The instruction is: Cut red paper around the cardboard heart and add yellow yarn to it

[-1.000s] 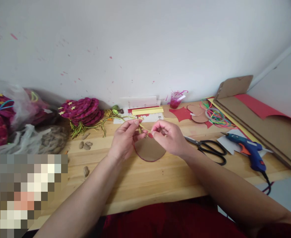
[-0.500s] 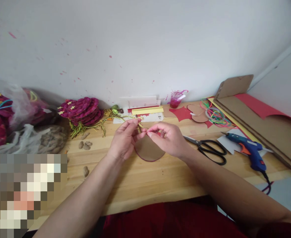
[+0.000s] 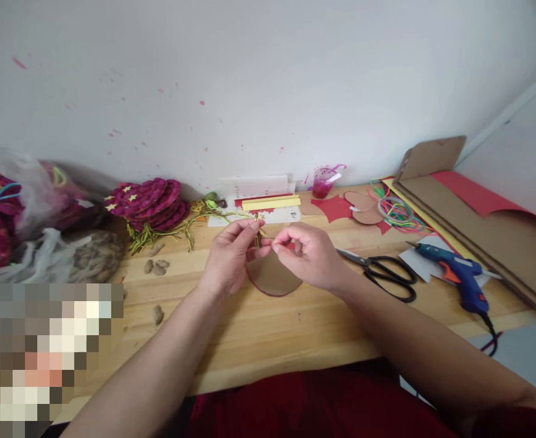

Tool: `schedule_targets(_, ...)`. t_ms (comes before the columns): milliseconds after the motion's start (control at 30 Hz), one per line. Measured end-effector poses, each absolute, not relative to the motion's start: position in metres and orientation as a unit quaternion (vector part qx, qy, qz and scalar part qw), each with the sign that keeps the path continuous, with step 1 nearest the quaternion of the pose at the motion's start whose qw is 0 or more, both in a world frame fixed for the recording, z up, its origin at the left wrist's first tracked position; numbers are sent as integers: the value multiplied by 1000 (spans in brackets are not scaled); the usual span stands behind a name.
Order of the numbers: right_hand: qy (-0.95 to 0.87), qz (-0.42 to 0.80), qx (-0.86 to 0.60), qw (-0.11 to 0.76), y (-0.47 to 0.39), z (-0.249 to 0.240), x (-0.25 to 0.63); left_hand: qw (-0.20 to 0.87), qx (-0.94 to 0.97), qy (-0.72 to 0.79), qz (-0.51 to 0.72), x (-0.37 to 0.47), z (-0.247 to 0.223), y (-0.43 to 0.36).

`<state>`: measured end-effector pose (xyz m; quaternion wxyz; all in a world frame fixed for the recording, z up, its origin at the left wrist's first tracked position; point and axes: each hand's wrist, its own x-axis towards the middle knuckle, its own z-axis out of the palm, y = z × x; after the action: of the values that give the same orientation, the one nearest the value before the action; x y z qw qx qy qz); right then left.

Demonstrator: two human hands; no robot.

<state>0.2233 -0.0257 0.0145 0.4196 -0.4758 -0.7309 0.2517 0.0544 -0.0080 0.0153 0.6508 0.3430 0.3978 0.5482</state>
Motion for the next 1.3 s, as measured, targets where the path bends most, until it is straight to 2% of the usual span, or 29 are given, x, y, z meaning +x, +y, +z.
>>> schedule_targets(367, -751, 217, -453, 429, -24, 15, 223, 671, 329, 386, 541, 54, 15, -8)
schedule_targets(633, -624, 395, -495, 458, -18, 15, 225, 663, 292, 362, 587, 53, 15, -6)
schedule_targets(867, -637, 471, -445, 418, -21, 15, 227, 678, 274, 356, 581, 51, 15, -4)
schedule_targets(1133, -638, 470, -438, 423, -19, 12, 227, 681, 261, 354, 586, 51, 14, -2)
schedule_targets(1300, -658, 419, -451, 434, -25, 15, 222, 678, 271, 357, 582, 53, 16, -5)
